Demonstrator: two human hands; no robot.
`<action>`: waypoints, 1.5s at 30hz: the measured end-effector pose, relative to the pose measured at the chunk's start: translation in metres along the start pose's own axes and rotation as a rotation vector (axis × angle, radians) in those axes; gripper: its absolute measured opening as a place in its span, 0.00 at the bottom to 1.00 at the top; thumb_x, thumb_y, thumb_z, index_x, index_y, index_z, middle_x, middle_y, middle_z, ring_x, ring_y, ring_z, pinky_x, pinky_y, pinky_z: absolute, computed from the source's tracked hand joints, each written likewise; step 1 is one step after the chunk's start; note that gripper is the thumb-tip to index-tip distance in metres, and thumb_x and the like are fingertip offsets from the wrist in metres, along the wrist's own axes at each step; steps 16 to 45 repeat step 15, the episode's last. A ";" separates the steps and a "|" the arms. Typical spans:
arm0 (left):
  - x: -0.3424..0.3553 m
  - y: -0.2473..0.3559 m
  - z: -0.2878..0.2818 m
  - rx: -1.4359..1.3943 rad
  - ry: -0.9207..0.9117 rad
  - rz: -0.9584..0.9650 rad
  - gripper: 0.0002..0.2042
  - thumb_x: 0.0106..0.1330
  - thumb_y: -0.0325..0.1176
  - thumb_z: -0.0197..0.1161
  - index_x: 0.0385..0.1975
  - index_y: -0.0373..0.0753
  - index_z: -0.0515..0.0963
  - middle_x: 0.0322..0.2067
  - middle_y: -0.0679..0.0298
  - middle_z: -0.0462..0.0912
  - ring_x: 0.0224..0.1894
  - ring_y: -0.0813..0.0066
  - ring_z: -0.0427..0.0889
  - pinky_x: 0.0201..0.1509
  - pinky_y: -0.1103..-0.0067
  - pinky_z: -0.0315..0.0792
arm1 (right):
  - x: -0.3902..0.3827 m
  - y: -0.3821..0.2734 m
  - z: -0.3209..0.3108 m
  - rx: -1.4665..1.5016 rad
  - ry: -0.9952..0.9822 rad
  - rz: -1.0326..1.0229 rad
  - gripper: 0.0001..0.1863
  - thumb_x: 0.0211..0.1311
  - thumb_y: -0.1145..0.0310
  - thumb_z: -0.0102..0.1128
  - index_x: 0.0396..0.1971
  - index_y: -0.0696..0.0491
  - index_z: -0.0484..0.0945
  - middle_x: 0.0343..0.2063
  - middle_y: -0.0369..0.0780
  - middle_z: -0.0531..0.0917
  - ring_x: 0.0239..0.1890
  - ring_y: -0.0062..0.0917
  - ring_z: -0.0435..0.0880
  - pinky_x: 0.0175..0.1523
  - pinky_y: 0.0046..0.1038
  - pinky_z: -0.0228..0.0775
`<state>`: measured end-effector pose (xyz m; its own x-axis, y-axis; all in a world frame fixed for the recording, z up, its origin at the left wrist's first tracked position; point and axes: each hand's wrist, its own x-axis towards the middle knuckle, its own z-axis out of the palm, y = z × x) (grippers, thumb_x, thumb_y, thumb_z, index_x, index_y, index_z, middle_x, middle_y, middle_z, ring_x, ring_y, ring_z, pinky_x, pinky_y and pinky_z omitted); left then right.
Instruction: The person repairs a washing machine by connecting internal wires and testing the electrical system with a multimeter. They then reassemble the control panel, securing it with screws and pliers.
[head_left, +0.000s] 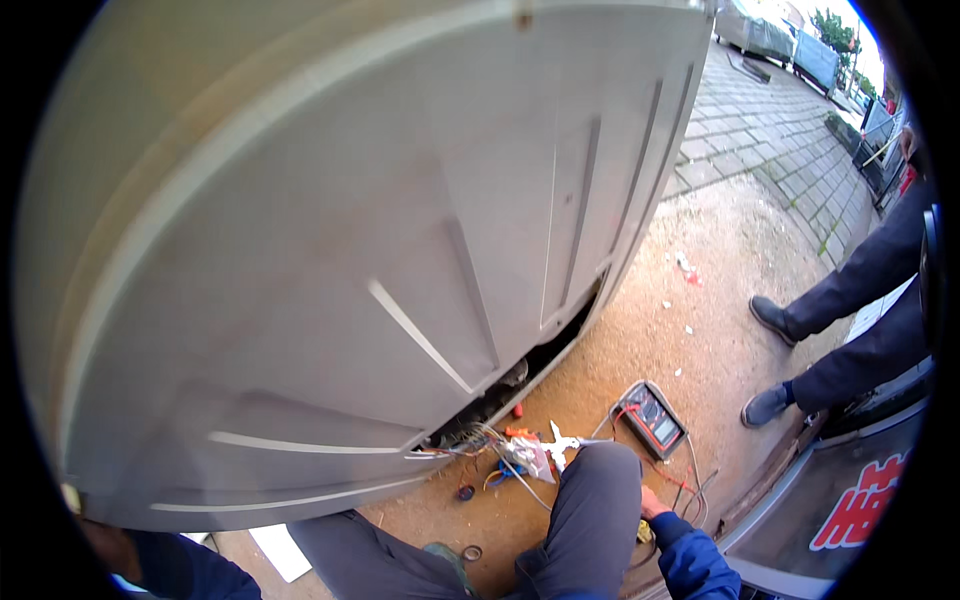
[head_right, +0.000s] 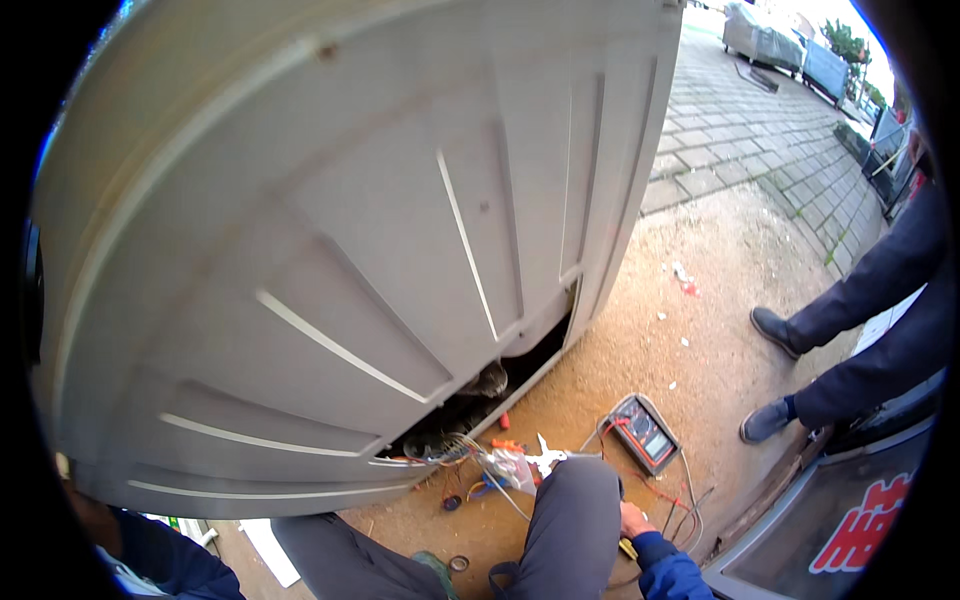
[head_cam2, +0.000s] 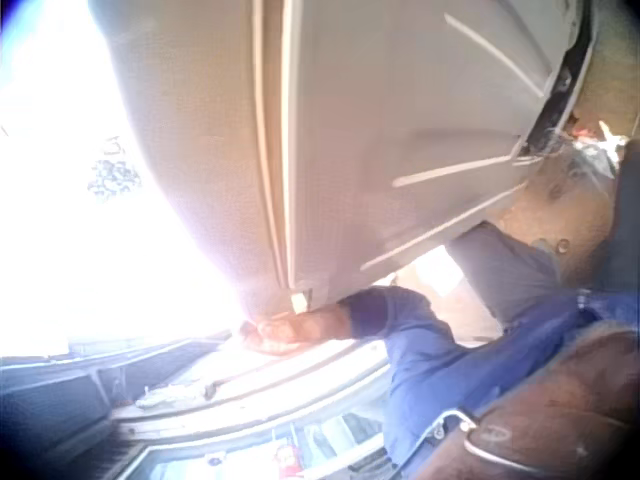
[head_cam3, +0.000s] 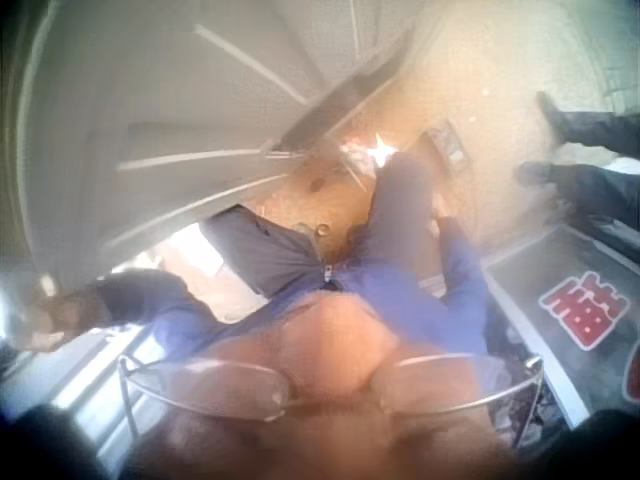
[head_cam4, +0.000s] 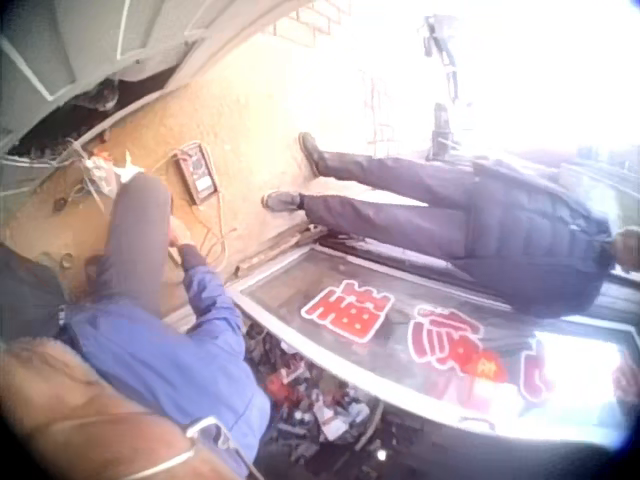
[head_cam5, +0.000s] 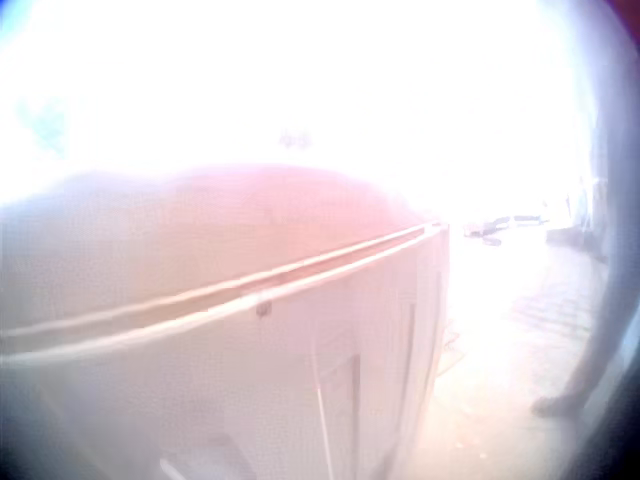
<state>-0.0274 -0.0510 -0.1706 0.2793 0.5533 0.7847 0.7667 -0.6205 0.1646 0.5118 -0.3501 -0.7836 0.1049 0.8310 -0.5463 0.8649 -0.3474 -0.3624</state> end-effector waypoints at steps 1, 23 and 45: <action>0.011 0.018 -0.034 0.023 0.002 -0.018 0.43 0.61 0.67 0.60 0.61 0.32 0.65 0.63 0.43 0.67 0.68 0.52 0.68 0.71 0.60 0.63 | 0.010 -0.024 -0.030 0.209 -0.098 0.097 0.18 0.64 0.58 0.58 0.42 0.56 0.86 0.35 0.51 0.88 0.42 0.46 0.89 0.49 0.42 0.81; 0.081 0.027 -0.033 -0.338 -0.393 -0.305 0.51 0.55 0.74 0.65 0.66 0.35 0.62 0.71 0.36 0.61 0.73 0.48 0.64 0.76 0.60 0.58 | -0.088 -0.204 -0.385 0.636 1.019 -0.252 0.25 0.56 0.72 0.64 0.56 0.54 0.78 0.32 0.44 0.82 0.33 0.34 0.81 0.42 0.31 0.73; 0.081 0.027 -0.033 -0.338 -0.393 -0.305 0.51 0.55 0.74 0.65 0.66 0.35 0.62 0.71 0.36 0.61 0.73 0.48 0.64 0.76 0.60 0.58 | -0.088 -0.204 -0.385 0.636 1.019 -0.252 0.25 0.56 0.72 0.64 0.56 0.54 0.78 0.32 0.44 0.82 0.33 0.34 0.81 0.42 0.31 0.73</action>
